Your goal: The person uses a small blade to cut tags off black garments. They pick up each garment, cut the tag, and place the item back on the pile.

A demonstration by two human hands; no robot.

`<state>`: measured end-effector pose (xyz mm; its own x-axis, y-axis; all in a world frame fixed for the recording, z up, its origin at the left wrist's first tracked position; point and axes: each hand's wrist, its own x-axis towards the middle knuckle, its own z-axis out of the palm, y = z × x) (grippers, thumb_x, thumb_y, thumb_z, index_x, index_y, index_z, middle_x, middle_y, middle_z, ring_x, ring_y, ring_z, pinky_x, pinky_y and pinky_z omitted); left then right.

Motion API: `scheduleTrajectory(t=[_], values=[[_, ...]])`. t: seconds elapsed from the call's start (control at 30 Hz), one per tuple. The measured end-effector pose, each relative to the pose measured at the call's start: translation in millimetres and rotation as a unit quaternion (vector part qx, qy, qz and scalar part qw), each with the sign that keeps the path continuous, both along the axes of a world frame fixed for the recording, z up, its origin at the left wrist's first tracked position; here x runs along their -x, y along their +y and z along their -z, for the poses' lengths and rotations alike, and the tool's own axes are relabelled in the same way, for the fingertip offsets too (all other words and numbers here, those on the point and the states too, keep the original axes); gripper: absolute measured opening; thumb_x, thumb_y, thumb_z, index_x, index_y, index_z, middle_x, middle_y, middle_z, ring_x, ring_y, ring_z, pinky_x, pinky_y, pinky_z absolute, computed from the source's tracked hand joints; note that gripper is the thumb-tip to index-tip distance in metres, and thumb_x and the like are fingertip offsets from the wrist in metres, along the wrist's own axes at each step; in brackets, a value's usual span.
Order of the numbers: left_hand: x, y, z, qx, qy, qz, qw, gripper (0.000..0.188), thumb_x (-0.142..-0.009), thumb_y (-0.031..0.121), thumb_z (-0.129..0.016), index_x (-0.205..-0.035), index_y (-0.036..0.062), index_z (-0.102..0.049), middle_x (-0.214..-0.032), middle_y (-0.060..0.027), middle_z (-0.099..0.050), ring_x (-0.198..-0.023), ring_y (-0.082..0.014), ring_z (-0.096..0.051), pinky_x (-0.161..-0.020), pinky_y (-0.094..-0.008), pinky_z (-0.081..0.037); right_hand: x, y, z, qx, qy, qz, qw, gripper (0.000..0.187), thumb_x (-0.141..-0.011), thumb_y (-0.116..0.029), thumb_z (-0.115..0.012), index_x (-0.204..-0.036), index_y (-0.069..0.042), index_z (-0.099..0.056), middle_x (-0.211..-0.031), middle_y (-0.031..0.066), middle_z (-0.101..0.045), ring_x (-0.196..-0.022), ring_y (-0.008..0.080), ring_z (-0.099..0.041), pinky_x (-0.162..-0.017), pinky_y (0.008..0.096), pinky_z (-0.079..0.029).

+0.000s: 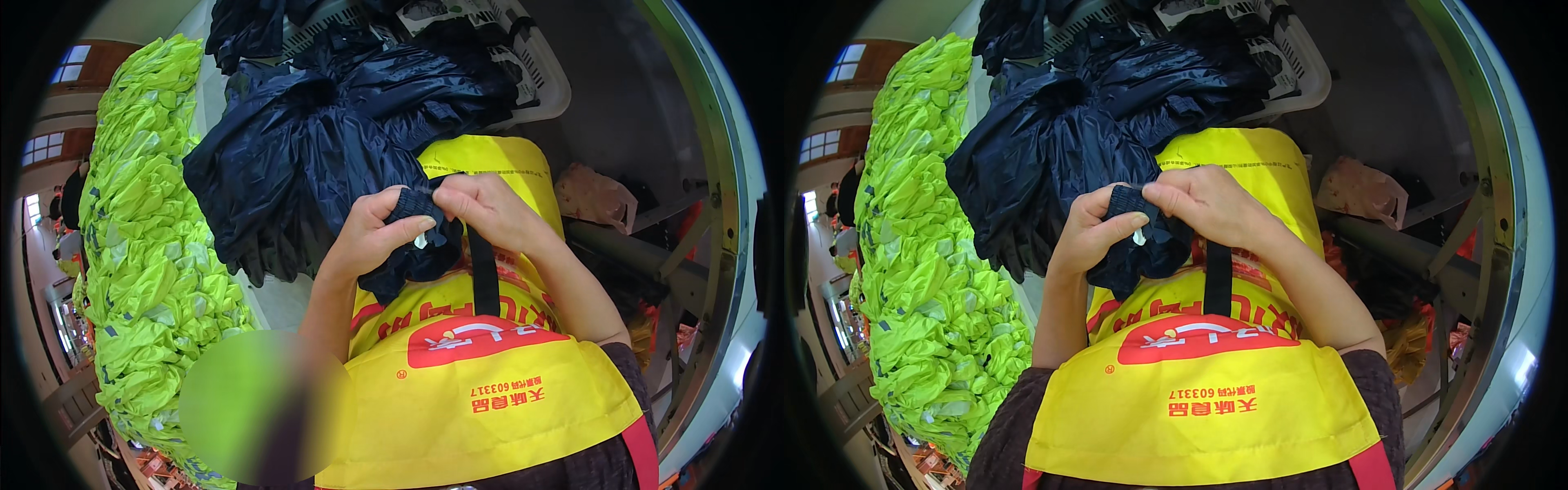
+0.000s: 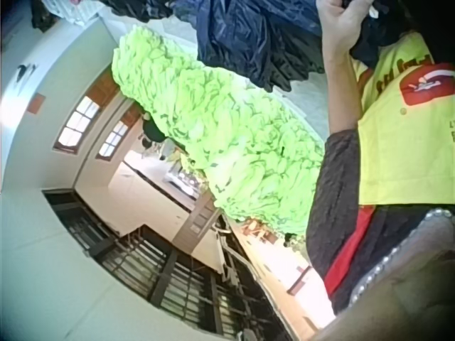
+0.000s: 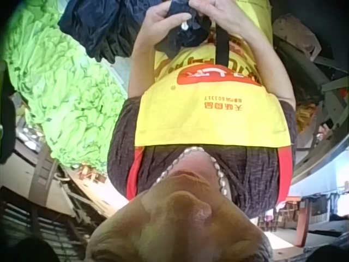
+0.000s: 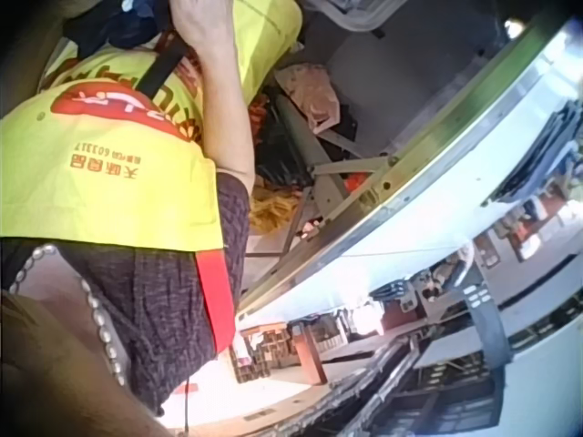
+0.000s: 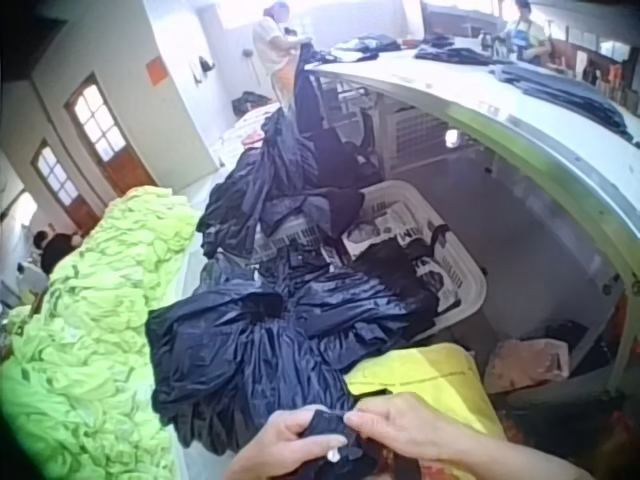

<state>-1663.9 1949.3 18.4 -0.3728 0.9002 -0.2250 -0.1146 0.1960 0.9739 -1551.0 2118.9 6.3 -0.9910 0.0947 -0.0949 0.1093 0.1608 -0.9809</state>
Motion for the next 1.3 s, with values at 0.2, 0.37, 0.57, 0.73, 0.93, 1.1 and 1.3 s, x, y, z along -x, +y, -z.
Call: scheduleTrajectory(t=[0.2, 0.37, 0.57, 0.73, 0.93, 1.1, 1.3], values=[[0.1, -8.5, 5.3, -0.034, -0.052, -0.012, 0.998, 0.010, -0.079, 0.006, -0.064, -0.087, 0.0009, -0.061, -0.081, 0.0008, -0.058, -0.072, -0.0070, -0.054, -0.065, -0.0207, -0.043, 8.8, 6.3, -1.6, 0.072, 0.005, 0.084, 0.994, 0.025, -0.083, -0.028, -0.058, -0.086, -0.003, -0.059, -0.069, -0.0017, -0.050, -0.064, 0.0085, -0.045, -0.058, 0.0243, -0.037], [4.8, -16.9, -6.9, -0.095, 0.047, 0.023, 0.994, 0.022, -0.072, 0.005, -0.068, -0.092, -0.0006, -0.061, -0.097, -0.0046, -0.057, -0.085, -0.0125, -0.055, -0.077, -0.0242, -0.043, 27.7, 3.0, 6.7, 0.090, -0.027, -0.064, 0.994, 0.038, -0.068, -0.021, -0.067, -0.100, -0.003, -0.059, -0.076, 0.0003, -0.057, -0.065, 0.0101, -0.048, -0.060, 0.0232, -0.039], [5.1, -52.9, -26.4, -0.063, 0.274, 0.026, 0.959, 0.029, -0.068, 0.004, -0.071, -0.095, -0.0013, -0.062, -0.114, -0.0109, -0.050, -0.104, -0.0218, -0.052, -0.091, -0.0311, -0.038, 36.4, -23.3, 2.0, -0.079, -0.006, -0.065, 0.995, 0.031, -0.068, -0.019, -0.068, -0.093, -0.002, -0.060, -0.075, 0.0120, -0.058, -0.066, 0.0234, -0.056, -0.063, 0.0298, -0.044], [-13.3, -77.6, -14.4, 0.038, 0.377, -0.147, 0.914, 0.022, -0.069, -0.001, -0.067, -0.091, -0.0004, -0.061, -0.097, -0.0149, -0.058, -0.086, -0.0290, -0.058, -0.078, -0.0319, -0.045, 22.2, -18.3, -24.7, -0.228, 0.204, 0.094, 0.947, 0.020, -0.064, 0.000, -0.064, -0.083, -0.003, -0.057, -0.074, 0.0108, -0.057, -0.065, 0.0257, -0.058, -0.059, 0.0300, -0.045], [9.2, -84.7, -16.5, -0.037, 0.436, -0.377, 0.816, 0.027, -0.069, -0.010, -0.061, -0.094, 0.0011, -0.059, -0.081, -0.0111, -0.061, -0.075, -0.0226, -0.061, -0.068, -0.0282, -0.048, -12.9, -32.7, -28.7, -0.299, 0.333, 0.064, 0.892, 0.031, -0.057, 0.004, -0.060, -0.087, -0.005, -0.058, -0.073, 0.0095, -0.057, -0.060, 0.0244, -0.057, -0.050, 0.0305, -0.045], [4.5, -64.0, -0.8, -0.191, 0.059, -0.431, 0.880, 0.012, -0.082, -0.001, -0.055, -0.093, -0.0010, -0.057, -0.083, -0.0016, -0.060, -0.074, -0.0078, -0.057, -0.068, -0.0201, -0.045, -29.2, -63.8, -3.0, -0.255, 0.273, 0.021, 0.927, 0.039, -0.053, 0.003, -0.065, -0.090, -0.006, -0.056, -0.074, 0.0092, -0.055, -0.058, 0.0248, -0.055, -0.048, 0.0310, -0.043], [-18.2, -34.1, 5.2, -0.219, -0.188, -0.329, 0.899, 0.010, -0.086, 0.006, -0.052, -0.095, 0.0029, -0.055, -0.087, -0.0035, -0.062, -0.077, -0.0099, -0.060, -0.071, -0.0230, -0.049, -19.5, -65.1, 0.7, -0.107, 0.176, -0.112, 0.972, 0.033, -0.064, -0.007, -0.074, -0.092, -0.005, -0.056, -0.075, 0.0081, -0.053, -0.060, 0.0213, -0.056, -0.052, 0.0275, -0.044]])
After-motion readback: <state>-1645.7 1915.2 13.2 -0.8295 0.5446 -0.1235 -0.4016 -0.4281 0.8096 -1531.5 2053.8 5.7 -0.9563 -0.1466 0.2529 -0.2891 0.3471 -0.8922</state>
